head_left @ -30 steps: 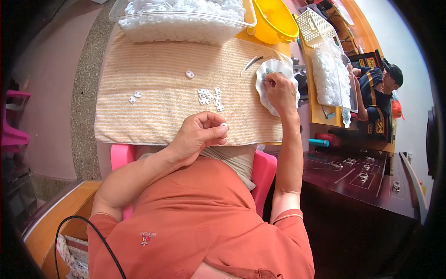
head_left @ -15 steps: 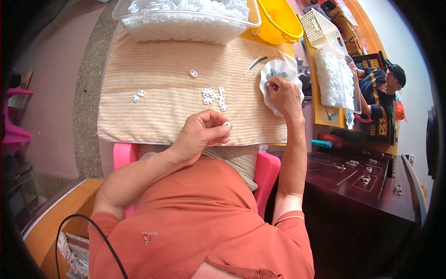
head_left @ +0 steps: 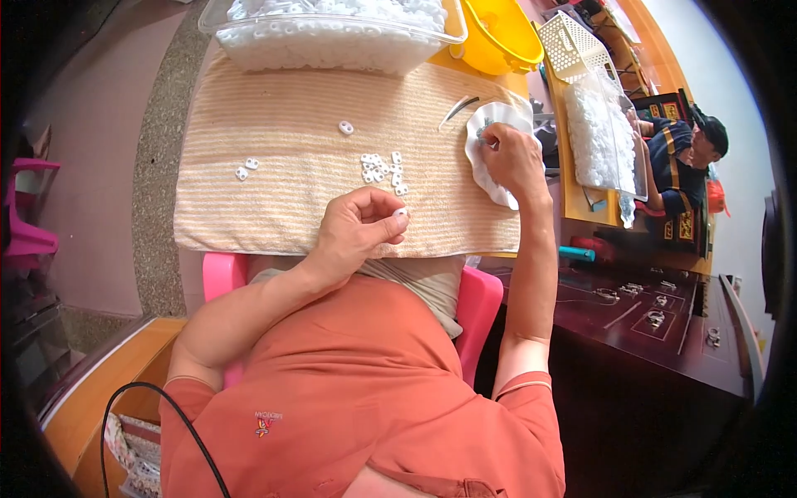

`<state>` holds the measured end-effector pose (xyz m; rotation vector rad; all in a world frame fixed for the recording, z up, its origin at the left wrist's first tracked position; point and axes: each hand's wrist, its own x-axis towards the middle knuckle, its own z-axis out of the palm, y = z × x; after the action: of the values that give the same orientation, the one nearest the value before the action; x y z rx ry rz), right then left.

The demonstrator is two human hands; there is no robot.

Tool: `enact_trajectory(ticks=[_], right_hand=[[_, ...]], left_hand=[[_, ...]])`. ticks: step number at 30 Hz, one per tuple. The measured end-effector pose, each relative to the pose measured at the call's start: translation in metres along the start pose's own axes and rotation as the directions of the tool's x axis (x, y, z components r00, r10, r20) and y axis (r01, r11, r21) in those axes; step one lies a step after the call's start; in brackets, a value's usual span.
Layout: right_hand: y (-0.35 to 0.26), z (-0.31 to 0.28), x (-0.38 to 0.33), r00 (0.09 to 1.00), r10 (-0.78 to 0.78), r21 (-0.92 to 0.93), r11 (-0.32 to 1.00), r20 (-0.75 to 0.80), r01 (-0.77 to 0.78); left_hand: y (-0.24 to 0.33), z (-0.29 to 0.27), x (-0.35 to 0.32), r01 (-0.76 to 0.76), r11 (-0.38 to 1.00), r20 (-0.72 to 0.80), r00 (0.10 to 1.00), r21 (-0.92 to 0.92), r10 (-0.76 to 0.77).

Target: Assembling and organizing small white plastic components on a workspace table.

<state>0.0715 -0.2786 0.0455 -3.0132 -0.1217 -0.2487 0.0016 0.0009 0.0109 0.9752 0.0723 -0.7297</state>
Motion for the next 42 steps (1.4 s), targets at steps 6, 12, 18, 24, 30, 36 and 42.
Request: enact_trajectory(ticks=[6,12,18,24,30,36,42], right_hand=[[0.006,0.003,0.000,0.999,-0.023,0.021,1.000,0.033,0.022],[0.004,0.003,0.001,0.998,0.006,0.027,1.000,0.069,-0.008],[0.007,0.003,-0.007,1.000,0.018,0.059,0.998,0.023,-0.019],[0.006,-0.003,-0.017,0.995,0.086,0.073,0.993,0.059,-0.090],[0.011,0.001,-0.025,0.999,0.034,0.087,0.996,-0.041,-0.030],[0.010,-0.006,-0.037,0.998,0.026,0.133,0.991,-0.065,-0.017],[0.004,-0.012,-0.046,0.994,0.043,0.274,0.962,-0.103,-0.013]], left_hand=[[-0.004,-0.009,0.007,-0.189,0.980,0.046,0.981,0.063,0.186],[0.004,-0.016,0.014,-0.319,0.924,-0.032,0.943,0.213,0.332],[0.013,-0.021,0.018,-0.379,0.751,-0.047,0.878,0.541,0.477],[0.032,-0.032,0.022,-0.430,0.178,0.176,0.663,0.885,0.728],[0.030,-0.033,0.024,-0.424,0.245,0.123,0.674,0.872,0.729],[0.066,-0.055,0.013,-0.332,0.176,0.067,0.606,0.926,0.792],[0.093,-0.108,-0.021,-0.111,-0.141,0.179,0.690,0.984,0.701]])
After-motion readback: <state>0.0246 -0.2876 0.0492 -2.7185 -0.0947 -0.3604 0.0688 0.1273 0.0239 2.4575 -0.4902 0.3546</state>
